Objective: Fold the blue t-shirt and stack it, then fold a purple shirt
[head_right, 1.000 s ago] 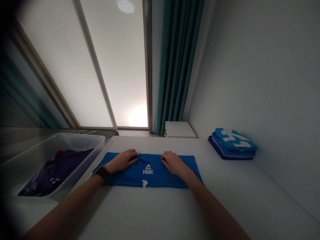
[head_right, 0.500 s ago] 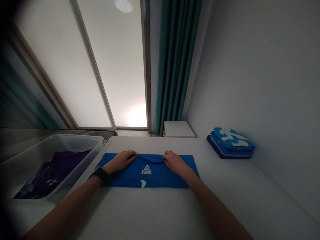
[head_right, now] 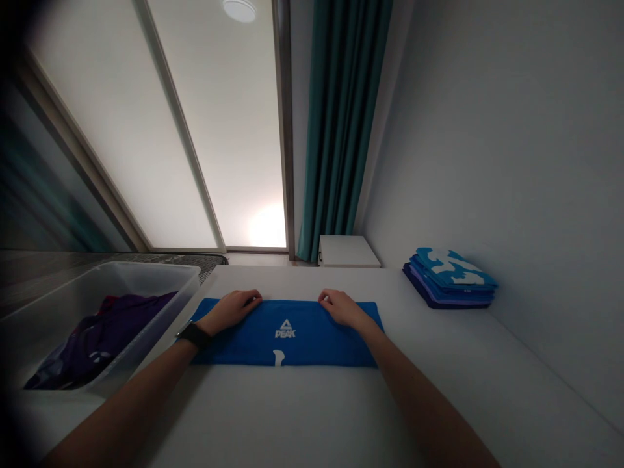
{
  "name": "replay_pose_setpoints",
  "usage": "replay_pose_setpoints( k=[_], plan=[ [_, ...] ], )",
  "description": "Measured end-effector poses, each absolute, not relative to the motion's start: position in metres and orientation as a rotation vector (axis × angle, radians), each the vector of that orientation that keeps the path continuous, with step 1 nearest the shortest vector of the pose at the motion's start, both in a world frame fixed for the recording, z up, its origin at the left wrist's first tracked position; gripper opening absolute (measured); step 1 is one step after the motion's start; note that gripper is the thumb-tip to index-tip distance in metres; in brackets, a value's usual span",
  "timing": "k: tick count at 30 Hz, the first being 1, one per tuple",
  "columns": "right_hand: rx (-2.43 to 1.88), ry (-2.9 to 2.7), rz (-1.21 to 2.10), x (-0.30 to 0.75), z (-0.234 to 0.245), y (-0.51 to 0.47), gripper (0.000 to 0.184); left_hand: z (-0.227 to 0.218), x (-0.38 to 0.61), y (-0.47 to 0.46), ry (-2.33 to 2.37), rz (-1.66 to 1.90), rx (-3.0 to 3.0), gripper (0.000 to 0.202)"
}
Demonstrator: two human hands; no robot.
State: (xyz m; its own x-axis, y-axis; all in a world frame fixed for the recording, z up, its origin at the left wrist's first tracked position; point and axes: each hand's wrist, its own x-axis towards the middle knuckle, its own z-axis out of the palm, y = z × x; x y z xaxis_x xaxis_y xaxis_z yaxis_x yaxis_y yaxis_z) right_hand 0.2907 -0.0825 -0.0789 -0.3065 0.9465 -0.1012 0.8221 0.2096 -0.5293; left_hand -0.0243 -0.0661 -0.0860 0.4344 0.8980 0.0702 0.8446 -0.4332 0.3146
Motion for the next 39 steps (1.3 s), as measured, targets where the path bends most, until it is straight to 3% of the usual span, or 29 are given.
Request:
replay_pose_setpoints(
  k=[4,10,15,21,31,39],
  plan=[
    [-1.804,-2.342,0.457,0.294,-0.089,-0.08,0.025,-0.089,-0.034,-0.064,1.691,0.214,2.529,0.036],
    [-1.756,-2.362,0.427,0.313,-0.095,-0.086,0.029,-0.091,-0.054,-0.067,1.803,0.155,2.5,0.033],
    [-1.897,-2.347,0.384,0.316,-0.096,-0.081,0.048,-0.091,-0.064,-0.07,1.867,0.2,2.368,0.03],
    [-2.12,-2.243,0.278,0.311,-0.099,-0.08,0.054,-0.096,-0.077,-0.069,1.949,0.353,2.253,0.036],
    [-1.809,-2.136,0.52,0.355,-0.094,-0.097,0.036,-0.088,-0.08,-0.075,1.892,0.642,2.152,0.04],
    [-1.755,-2.186,0.503,0.353,-0.097,-0.1,0.032,-0.094,-0.08,-0.075,1.972,0.354,2.219,0.036]
  ],
)
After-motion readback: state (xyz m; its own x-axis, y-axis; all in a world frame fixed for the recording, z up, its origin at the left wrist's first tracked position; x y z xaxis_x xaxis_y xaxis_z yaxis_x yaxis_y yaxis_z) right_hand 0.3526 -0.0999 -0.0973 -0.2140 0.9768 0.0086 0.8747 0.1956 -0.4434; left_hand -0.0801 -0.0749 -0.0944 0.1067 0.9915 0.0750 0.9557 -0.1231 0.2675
